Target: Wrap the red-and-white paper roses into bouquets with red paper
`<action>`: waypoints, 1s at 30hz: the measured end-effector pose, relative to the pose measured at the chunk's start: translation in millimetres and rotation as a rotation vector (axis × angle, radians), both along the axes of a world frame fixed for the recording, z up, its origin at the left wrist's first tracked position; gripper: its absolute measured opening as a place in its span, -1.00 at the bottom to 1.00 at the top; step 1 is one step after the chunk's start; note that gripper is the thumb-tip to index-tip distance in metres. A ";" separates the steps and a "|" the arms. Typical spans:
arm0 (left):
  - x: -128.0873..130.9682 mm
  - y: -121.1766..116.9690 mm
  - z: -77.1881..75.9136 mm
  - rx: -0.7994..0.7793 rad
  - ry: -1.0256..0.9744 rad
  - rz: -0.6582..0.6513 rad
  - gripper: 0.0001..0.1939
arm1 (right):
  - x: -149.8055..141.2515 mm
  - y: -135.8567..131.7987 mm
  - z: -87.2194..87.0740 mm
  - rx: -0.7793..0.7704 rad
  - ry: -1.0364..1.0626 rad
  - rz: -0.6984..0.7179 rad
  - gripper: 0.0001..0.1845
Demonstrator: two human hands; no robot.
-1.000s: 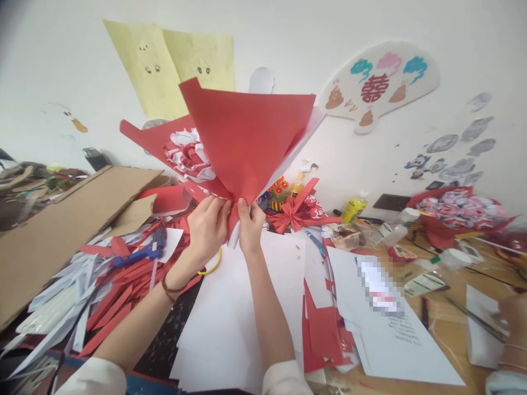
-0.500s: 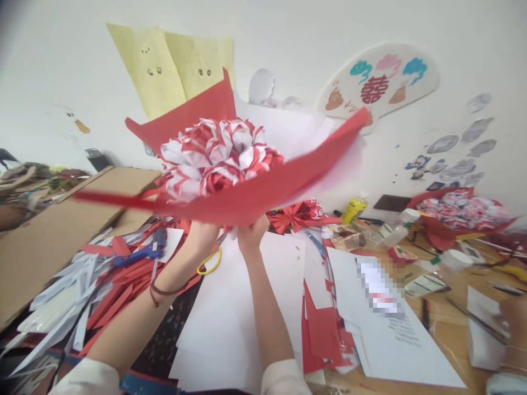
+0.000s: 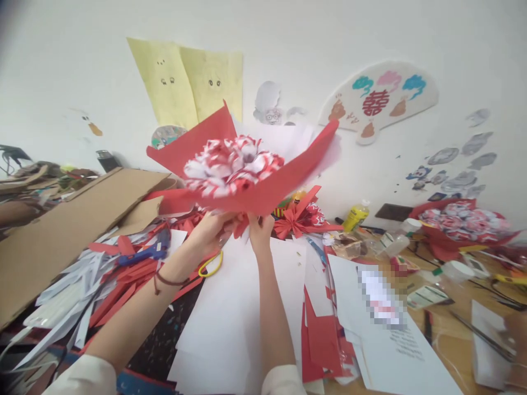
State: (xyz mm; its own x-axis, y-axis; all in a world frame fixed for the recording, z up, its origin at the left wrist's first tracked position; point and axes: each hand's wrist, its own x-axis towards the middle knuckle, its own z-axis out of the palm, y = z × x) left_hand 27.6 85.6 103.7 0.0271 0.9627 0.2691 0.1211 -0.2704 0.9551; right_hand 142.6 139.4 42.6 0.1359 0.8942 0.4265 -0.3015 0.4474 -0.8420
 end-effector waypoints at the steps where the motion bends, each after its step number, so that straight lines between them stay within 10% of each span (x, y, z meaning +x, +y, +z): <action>1: -2.1 1.6 2.8 -0.037 0.005 -0.027 -0.57 | -0.3 0.6 0.7 0.029 0.030 0.007 -0.72; 7: -10.1 -3.8 10.3 0.240 0.387 0.195 -0.71 | -0.3 -0.7 5.7 0.012 0.208 0.221 -0.63; 12: -12.2 -6.3 4.3 0.528 0.536 0.134 -0.82 | 6.0 -4.0 9.7 -0.015 0.098 0.324 -0.57; 30: -12.0 -10.4 -5.8 0.878 0.676 0.242 -0.84 | 15.1 -30.0 37.8 0.074 -0.180 0.206 -0.67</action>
